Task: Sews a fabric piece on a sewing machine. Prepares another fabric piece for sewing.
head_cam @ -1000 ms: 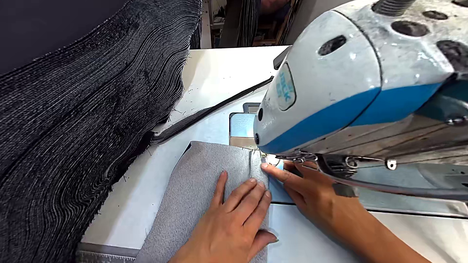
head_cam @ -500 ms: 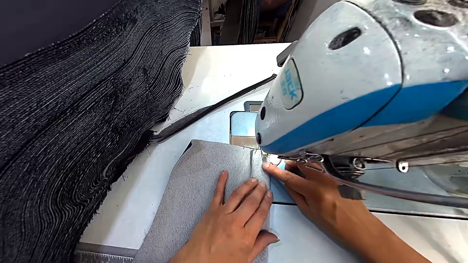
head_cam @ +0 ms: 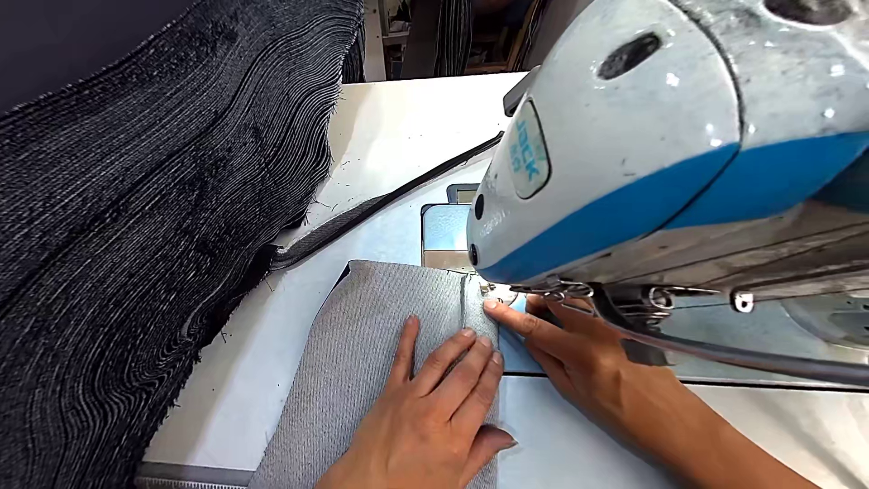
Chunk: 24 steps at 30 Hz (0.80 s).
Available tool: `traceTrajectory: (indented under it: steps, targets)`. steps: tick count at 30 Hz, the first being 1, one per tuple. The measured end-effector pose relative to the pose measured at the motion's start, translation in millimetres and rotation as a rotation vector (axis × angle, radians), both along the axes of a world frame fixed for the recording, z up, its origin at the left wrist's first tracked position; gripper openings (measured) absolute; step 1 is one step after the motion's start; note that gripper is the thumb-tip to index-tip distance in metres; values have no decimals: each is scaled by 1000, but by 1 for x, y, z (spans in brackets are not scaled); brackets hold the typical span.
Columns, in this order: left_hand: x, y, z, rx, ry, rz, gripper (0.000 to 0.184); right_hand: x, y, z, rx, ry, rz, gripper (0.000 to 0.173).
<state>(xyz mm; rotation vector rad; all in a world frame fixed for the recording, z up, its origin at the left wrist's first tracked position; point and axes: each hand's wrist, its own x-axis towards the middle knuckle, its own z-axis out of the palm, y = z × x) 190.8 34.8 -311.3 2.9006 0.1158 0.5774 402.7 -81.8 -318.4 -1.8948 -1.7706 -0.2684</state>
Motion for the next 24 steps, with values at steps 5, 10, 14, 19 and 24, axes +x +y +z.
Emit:
traceTrajectory:
  steps: [5,10,14,19,24]
  targets:
    - [1,1,3,14,-5,14,54,-1,1,1,0,-12,0,40]
    - [4,4,4,1,-7,19,54,3,-1,-2,24,-37,-1,36]
    - [15,16,7,0,2,33,51,16,-7,3,76,-16,-25,33]
    - [35,39,6,-25,45,0,49,22,-9,10,139,-81,-141,34]
    - [45,49,10,-2,30,5,47,20,-9,17,155,-93,-187,34]
